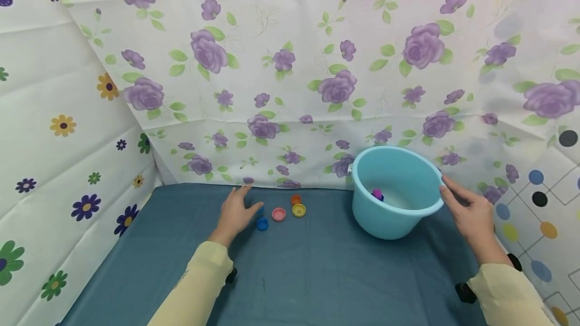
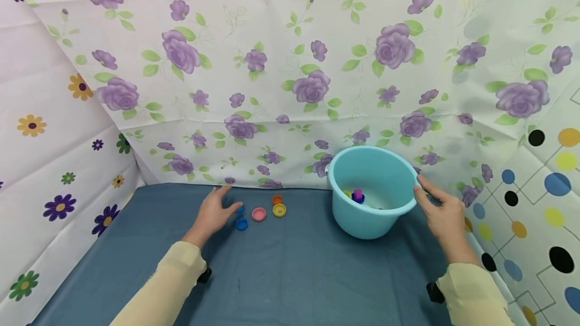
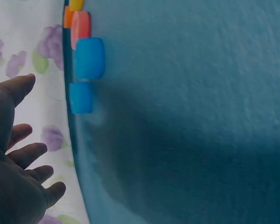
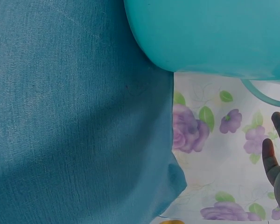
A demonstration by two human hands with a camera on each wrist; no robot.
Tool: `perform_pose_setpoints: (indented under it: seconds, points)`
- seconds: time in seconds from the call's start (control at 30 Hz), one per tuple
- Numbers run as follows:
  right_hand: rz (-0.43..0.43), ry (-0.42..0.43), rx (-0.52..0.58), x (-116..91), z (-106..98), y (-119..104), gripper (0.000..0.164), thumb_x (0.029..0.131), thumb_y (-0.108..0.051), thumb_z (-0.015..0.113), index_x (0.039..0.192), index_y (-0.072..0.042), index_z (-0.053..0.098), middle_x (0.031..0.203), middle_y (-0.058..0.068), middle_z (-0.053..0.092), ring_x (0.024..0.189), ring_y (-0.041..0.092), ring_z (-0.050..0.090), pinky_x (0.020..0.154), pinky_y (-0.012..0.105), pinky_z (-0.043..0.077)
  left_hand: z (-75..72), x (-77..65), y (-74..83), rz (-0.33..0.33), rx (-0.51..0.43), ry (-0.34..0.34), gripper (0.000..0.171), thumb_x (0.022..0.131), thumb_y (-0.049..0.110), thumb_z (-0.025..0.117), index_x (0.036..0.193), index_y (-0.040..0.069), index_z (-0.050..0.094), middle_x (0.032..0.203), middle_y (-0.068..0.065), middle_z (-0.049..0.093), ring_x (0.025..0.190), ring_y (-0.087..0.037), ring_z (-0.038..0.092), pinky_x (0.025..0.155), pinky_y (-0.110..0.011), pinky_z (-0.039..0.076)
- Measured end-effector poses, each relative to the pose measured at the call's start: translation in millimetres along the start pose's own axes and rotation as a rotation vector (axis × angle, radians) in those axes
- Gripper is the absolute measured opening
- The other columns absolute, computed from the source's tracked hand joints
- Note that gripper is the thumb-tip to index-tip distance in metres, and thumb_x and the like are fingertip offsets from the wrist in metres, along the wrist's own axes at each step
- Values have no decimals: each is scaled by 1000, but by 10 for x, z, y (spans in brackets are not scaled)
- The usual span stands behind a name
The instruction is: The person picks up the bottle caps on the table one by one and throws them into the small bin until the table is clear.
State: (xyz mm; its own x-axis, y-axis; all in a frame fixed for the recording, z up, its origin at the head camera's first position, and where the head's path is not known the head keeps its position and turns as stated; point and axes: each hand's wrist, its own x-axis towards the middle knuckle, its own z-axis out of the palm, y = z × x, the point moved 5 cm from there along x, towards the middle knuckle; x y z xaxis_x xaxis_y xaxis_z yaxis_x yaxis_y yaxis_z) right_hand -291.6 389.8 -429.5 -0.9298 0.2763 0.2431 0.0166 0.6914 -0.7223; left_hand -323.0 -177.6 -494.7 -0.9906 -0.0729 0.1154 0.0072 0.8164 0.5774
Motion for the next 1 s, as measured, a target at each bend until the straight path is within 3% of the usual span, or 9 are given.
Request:
perform_pose_setpoints:
  seconds: [0.17, 0.43, 0.6, 0.83, 1.0]
  points:
    - [-3, 4, -4, -10, 2, -12, 42, 87, -55, 55, 128, -48, 50, 134, -4, 53, 125, 24, 51, 66, 0, 38, 80, 13, -117, -29, 63, -41, 72, 84, 47, 65, 143, 15, 39, 149, -17, 34, 141, -42, 18, 109, -64, 20]
    - [-25, 7, 12, -13, -3, -16, 43, 88, -53, 55, 129, -45, 51, 133, -8, 53, 123, 10, 52, 67, -1, 39, 199, 9, -222, -55, 100, -96, 74, 82, 51, 65, 143, 17, 39, 150, -20, 32, 140, -46, 16, 110, -63, 18]
    - [-15, 5, 5, -13, 2, -24, 43, 87, -54, 55, 129, -46, 50, 134, -10, 53, 124, 12, 51, 68, -1, 39, 256, 11, -231, -68, 120, -116, 71, 82, 50, 67, 142, 19, 43, 148, -22, 32, 139, -47, 16, 110, -63, 18]
    - [-15, 13, 6, -14, 0, -31, 42, 87, -54, 55, 128, -46, 51, 132, -11, 54, 122, 4, 52, 68, -1, 38, 298, 12, -217, -66, 157, -116, 65, 82, 48, 66, 138, 19, 49, 147, -24, 34, 139, -48, 18, 109, -64, 18]
    - [-12, 6, 13, -13, -6, -22, 42, 87, -54, 55, 129, -46, 51, 133, -10, 54, 123, 9, 52, 68, -1, 39, 297, 15, -198, -63, 159, -113, 58, 83, 47, 66, 132, 18, 55, 146, -26, 34, 139, -47, 19, 109, -64, 19]
